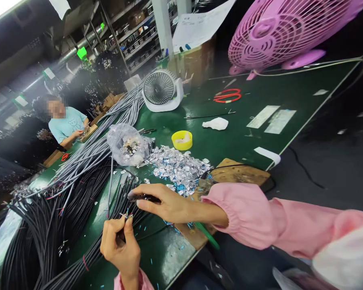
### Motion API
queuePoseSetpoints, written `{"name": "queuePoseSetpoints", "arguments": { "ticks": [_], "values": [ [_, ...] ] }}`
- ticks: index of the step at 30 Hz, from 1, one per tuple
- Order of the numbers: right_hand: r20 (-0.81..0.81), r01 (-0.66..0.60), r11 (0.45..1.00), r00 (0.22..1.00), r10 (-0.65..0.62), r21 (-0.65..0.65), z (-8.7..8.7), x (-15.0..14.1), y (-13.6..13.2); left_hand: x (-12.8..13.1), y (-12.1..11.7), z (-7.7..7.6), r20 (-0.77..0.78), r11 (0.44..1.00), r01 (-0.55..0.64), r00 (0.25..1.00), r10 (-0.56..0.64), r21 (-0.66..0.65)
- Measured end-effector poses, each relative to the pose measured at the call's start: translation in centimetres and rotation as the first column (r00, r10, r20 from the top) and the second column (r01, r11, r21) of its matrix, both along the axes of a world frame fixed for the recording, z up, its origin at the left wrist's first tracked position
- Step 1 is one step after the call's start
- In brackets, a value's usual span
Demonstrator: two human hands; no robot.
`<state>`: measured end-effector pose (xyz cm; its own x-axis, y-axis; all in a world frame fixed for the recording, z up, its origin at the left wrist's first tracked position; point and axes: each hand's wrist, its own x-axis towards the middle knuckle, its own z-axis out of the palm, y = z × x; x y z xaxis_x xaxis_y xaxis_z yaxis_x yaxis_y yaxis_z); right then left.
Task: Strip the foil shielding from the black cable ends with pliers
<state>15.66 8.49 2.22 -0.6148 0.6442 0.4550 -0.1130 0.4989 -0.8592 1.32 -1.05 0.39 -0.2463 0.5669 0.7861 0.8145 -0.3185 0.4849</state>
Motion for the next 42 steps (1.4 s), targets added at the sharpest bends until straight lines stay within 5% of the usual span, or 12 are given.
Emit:
{"name": "queuePoseSetpoints", "arguments": {
  "ticks": [7,42],
  "values": [
    [0.051,-0.012,0.974,0.999,0.001,0.227,-0.5,0.1,-0.2,0.3,-0.2,0.1,0.001,1.000,-0.028,1.000,0.028,-0.013],
    [0.135,0.008,0.967,0.990,-0.044,0.255,-0.1,0.5,-0.2,1.2,-0.2,0.4,0.167,0.974,-0.016,0.984,0.054,-0.225]
  ]
}}
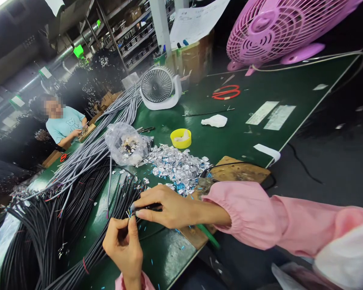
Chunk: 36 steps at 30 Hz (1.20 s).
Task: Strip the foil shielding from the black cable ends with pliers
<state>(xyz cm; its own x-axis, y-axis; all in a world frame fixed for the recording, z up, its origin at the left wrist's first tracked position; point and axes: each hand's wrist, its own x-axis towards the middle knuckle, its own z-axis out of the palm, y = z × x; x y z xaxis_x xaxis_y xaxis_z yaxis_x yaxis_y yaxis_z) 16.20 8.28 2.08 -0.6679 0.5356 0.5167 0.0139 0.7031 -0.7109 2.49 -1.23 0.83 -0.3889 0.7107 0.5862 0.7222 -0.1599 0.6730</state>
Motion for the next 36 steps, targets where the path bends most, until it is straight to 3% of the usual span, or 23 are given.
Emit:
{"name": "queuePoseSetpoints", "arguments": {
  "ticks": [6,9,12,18,21,28,32,36],
  "values": [
    [-0.020,-0.023,0.999,1.000,0.022,-0.031,0.1,-0.1,0.1,-0.1,0.2,0.2,0.045,0.999,-0.004,0.999,0.006,-0.042],
    [-0.089,0.002,0.991,0.996,-0.014,-0.131,0.2,-0.2,0.3,-0.4,0.4,0.4,0.111,0.997,0.020,0.994,-0.011,-0.076],
    [-0.136,0.019,0.973,0.989,-0.052,-0.231,0.2,-0.3,0.4,-0.5,0.7,0.3,0.193,0.982,0.131,0.976,-0.104,-0.133],
    [-0.132,0.030,0.987,0.990,-0.051,-0.157,0.0,-0.4,0.4,-0.7,1.5,-0.1,0.264,0.923,0.312,0.931,-0.251,-0.223],
    [-0.128,0.045,0.990,0.990,-0.062,-0.135,-0.1,-0.4,0.4,-0.5,1.7,0.3,0.236,0.939,0.276,0.945,-0.226,-0.206],
    [-0.010,0.051,0.996,0.999,-0.052,-0.071,-0.3,-0.4,0.1,1.1,1.7,1.1,0.003,0.998,0.054,0.999,-0.054,-0.029],
    [-0.035,0.021,0.974,0.999,-0.029,-0.227,-0.4,-0.7,0.1,1.6,1.7,0.9,-0.053,1.000,-0.022,0.998,0.023,0.019],
    [-0.011,-0.033,0.899,0.999,0.031,-0.436,-0.1,-1.0,0.4,1.4,1.9,0.8,0.028,1.000,-0.011,1.000,0.011,-0.025]
  ]
}}
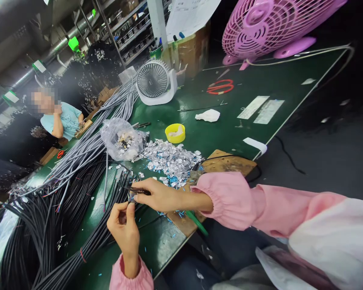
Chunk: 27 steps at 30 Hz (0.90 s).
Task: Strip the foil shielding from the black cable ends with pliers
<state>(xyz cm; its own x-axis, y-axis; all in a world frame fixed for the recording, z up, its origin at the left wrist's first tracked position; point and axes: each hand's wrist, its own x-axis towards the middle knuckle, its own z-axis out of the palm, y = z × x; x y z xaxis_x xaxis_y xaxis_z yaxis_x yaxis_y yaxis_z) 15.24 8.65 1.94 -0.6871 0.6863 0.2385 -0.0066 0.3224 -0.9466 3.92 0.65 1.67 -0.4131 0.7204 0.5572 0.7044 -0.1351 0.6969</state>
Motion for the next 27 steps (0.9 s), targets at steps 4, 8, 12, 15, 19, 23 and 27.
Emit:
{"name": "queuePoseSetpoints", "arguments": {
  "ticks": [4,8,12,15,19,23,27],
  "values": [
    [0.015,-0.008,0.999,1.000,0.008,-0.042,0.21,0.03,0.15,-0.46,0.02,-0.21,0.051,0.999,0.005,0.999,-0.003,-0.041],
    [-0.059,0.098,0.994,0.994,-0.095,0.055,0.43,0.33,-0.08,-0.73,-0.15,-0.32,0.068,0.997,0.021,0.998,-0.016,-0.075],
    [-0.075,0.117,0.992,0.991,-0.114,0.036,0.67,0.50,-0.18,-0.44,-0.20,0.06,0.040,0.998,0.047,0.998,-0.045,-0.034],
    [-0.058,0.124,0.992,0.991,-0.122,0.025,0.78,0.43,-0.02,-0.14,-0.19,0.34,0.021,0.998,0.064,0.998,-0.064,-0.023],
    [-0.028,0.139,0.990,0.990,-0.138,0.016,0.90,0.39,0.17,-0.11,-0.23,0.45,-0.025,0.986,0.150,0.988,-0.152,-0.067],
    [-0.023,0.106,0.994,0.994,-0.105,0.017,0.92,0.50,0.18,-0.27,-0.31,0.37,-0.061,0.978,0.188,0.979,-0.194,-0.094],
    [-0.082,0.007,1.000,0.997,-0.008,-0.005,0.67,0.51,0.19,-0.50,-0.48,0.05,0.001,0.968,0.215,0.976,-0.216,-0.133]
  ]
}}
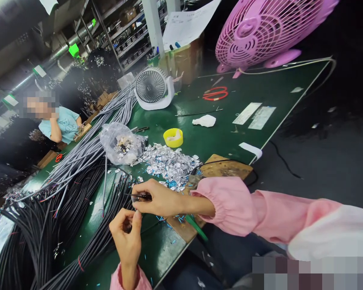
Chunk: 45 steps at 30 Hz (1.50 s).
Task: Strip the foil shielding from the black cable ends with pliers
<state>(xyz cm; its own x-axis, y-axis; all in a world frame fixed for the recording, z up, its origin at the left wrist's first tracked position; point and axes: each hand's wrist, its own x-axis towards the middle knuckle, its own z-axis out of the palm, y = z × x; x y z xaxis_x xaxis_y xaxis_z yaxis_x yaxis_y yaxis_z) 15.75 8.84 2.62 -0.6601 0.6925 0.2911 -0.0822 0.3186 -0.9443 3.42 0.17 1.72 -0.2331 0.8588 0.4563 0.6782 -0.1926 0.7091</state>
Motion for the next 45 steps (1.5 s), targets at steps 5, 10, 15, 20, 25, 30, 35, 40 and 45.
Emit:
{"name": "queuePoseSetpoints", "arguments": {
  "ticks": [5,10,15,20,25,30,35,40,45],
  "values": [
    [-0.100,-0.094,0.996,0.991,0.093,-0.002,-0.4,0.0,-0.2,-0.5,-0.3,-0.7,0.159,0.999,0.004,0.987,0.003,-0.048],
    [-0.140,-0.004,0.983,0.990,0.031,0.184,-1.1,-0.1,-0.5,-0.5,-0.1,-1.0,0.218,0.998,-0.038,0.975,0.047,-0.043],
    [-0.148,0.017,0.971,0.989,0.019,0.237,-1.5,-0.2,-0.7,-0.2,0.1,-1.1,0.229,0.996,-0.078,0.969,0.088,-0.053],
    [-0.155,0.033,0.992,0.988,-0.014,0.121,-1.2,-0.5,-0.7,0.3,0.2,-0.5,0.192,0.993,-0.115,0.974,0.118,-0.024],
    [-0.046,-0.055,0.990,0.998,0.049,-0.130,-1.0,-0.9,-0.2,0.5,0.2,0.2,0.028,0.994,-0.073,0.997,0.071,0.080],
    [0.052,0.144,0.960,0.986,-0.161,0.242,-1.2,-0.4,-0.2,-0.4,0.2,-0.4,-0.129,0.998,0.058,0.990,-0.055,0.024],
    [0.136,0.059,0.803,0.975,-0.173,0.593,-1.6,0.1,-0.1,-0.6,0.5,-0.9,-0.221,0.997,0.039,0.975,-0.023,0.068],
    [-0.066,0.033,0.988,0.998,-0.023,0.153,-1.1,-0.3,0.0,-0.4,0.5,-0.1,-0.002,0.994,-0.043,0.999,0.043,0.098],
    [-0.022,-0.081,0.984,0.997,0.079,-0.159,-0.8,-0.7,0.0,-0.5,0.0,0.0,-0.067,0.980,-0.056,0.995,0.070,0.193]
  ]
}}
